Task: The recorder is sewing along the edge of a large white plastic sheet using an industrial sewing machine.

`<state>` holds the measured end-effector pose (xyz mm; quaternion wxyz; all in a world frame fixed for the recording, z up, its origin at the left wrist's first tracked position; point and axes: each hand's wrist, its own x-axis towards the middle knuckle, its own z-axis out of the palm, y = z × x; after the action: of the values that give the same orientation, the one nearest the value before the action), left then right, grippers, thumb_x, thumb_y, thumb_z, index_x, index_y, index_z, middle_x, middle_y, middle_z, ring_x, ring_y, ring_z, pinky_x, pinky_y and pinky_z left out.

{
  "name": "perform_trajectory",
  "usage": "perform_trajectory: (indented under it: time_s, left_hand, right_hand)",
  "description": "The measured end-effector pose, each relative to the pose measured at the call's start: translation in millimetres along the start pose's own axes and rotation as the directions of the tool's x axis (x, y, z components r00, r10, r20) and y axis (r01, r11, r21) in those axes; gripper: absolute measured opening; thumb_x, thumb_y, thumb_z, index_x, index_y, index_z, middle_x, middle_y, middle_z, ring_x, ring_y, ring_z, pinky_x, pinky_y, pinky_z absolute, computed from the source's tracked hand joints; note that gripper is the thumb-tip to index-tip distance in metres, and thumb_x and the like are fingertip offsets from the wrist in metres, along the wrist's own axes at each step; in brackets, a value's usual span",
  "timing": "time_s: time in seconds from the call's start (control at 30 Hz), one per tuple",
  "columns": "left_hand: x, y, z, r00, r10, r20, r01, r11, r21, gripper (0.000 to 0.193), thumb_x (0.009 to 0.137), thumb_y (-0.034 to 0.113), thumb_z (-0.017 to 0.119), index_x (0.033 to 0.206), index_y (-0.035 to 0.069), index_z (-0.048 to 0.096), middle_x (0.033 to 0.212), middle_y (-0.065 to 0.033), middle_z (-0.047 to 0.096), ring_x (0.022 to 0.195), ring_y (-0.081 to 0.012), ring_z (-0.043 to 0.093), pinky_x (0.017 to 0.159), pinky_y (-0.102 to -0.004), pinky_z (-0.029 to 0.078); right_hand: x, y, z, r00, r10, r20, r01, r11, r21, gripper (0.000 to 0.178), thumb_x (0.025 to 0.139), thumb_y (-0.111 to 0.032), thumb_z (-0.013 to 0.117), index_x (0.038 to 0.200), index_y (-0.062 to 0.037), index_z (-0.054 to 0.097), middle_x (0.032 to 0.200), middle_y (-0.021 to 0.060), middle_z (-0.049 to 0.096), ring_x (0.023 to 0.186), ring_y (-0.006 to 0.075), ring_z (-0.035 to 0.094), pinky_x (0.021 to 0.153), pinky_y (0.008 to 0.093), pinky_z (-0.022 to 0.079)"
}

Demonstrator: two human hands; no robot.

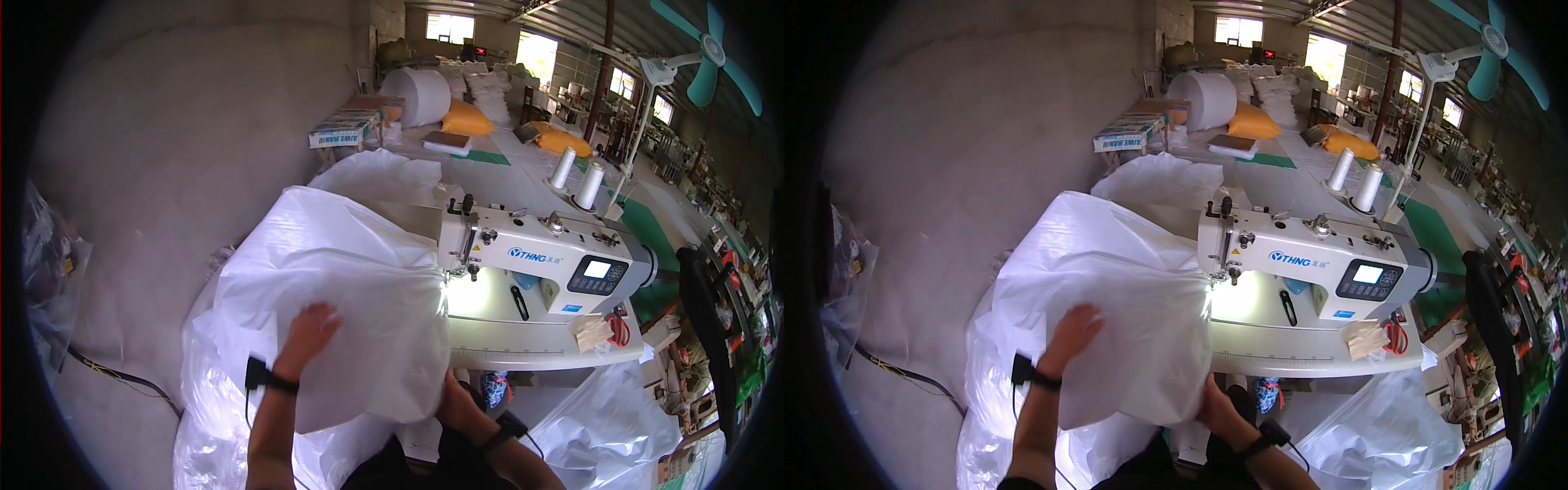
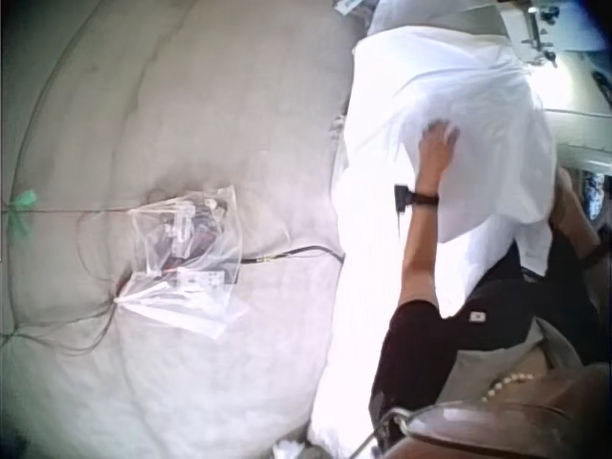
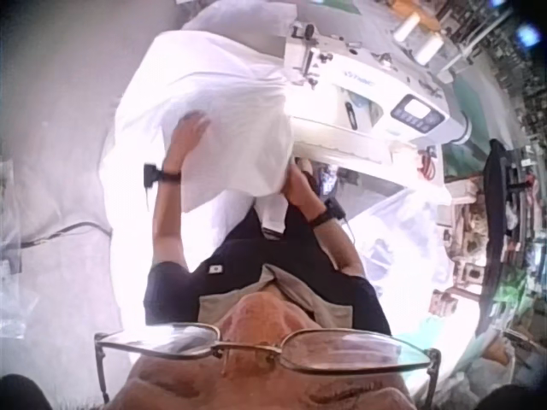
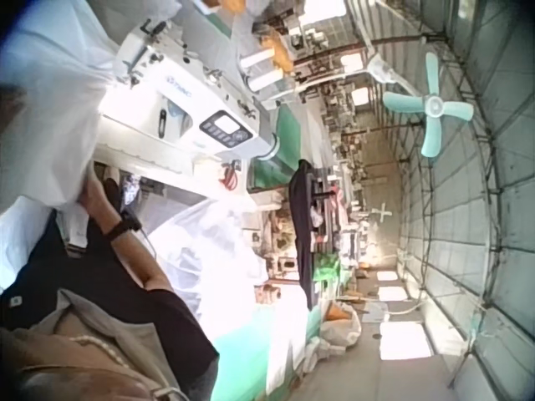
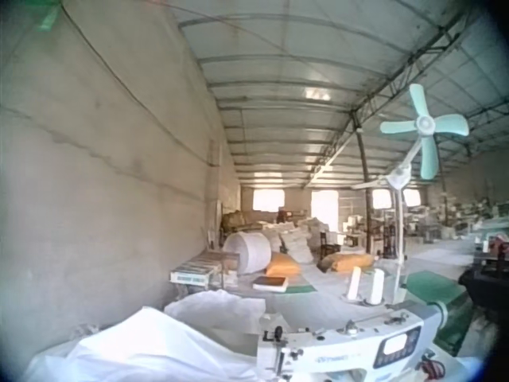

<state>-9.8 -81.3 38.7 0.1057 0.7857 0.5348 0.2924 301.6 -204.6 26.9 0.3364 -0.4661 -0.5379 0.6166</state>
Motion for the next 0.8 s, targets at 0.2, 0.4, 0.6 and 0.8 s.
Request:
perform_trajectory:
  time_s: [0.2, 0.4, 0.6, 0.8]
  left_hand:
    - [-97, 46, -11, 0.988, -0.051, -0.149, 0.107, 0.91, 0.401, 0.035, 0.082, 0.037, 0.064, 0.112, 0.019, 0.064, 0.128, -0.0101, 0.052, 0.127, -0.0317, 0.04, 0.1, -0.0586, 0.03]
    - [-32, -16, -8, 0.985, -0.141, 0.097, 0.099, 0.932, 0.348, 0.038, 0.085, 0.045, 0.056, 0.117, 0.027, 0.061, 0.135, -0.0049, 0.046, 0.132, -0.0325, 0.033, 0.095, -0.0712, 0.024]
    - [69, -93, -15, 0.966, -0.002, 0.257, -0.001, 1.0, 0.014, 0.037, 0.087, 0.035, 0.051, 0.121, 0.021, 0.059, 0.135, -0.0049, 0.044, 0.131, -0.0285, 0.035, 0.094, -0.069, 0.026]
    - [141, -81, -32, 0.969, -0.114, 0.217, 0.241, 0.61, -0.755, 0.032, 0.09, 0.028, 0.055, 0.11, 0.005, 0.064, 0.108, -0.0069, 0.062, 0.102, -0.0174, 0.056, 0.088, -0.042, 0.044]
  right_hand:
    - [33, 26, 58, 0.996, 0.03, 0.081, -0.038, 0.995, 0.096, 0.043, 0.087, -0.017, 0.054, 0.123, 0.0051, 0.047, 0.108, 0.0218, 0.059, 0.099, 0.0314, 0.059, 0.084, 0.0392, 0.048]
    - [89, 37, 85, 0.997, 0.027, 0.066, -0.033, 0.994, 0.103, 0.042, 0.087, -0.017, 0.053, 0.123, 0.0039, 0.047, 0.109, 0.02, 0.059, 0.1, 0.0299, 0.059, 0.084, 0.0389, 0.048]
    - [161, 35, 86, 1.0, -0.008, 0.019, 0.006, 0.995, 0.104, 0.042, 0.088, -0.018, 0.053, 0.124, 0.0027, 0.047, 0.11, 0.0182, 0.058, 0.101, 0.0285, 0.058, 0.085, 0.0386, 0.048]
    - [279, -8, 70, 0.974, -0.12, -0.194, 0.114, 0.993, -0.039, 0.041, 0.089, -0.019, 0.053, 0.124, 0.0014, 0.048, 0.111, 0.0165, 0.058, 0.102, 0.027, 0.058, 0.085, 0.0383, 0.048]
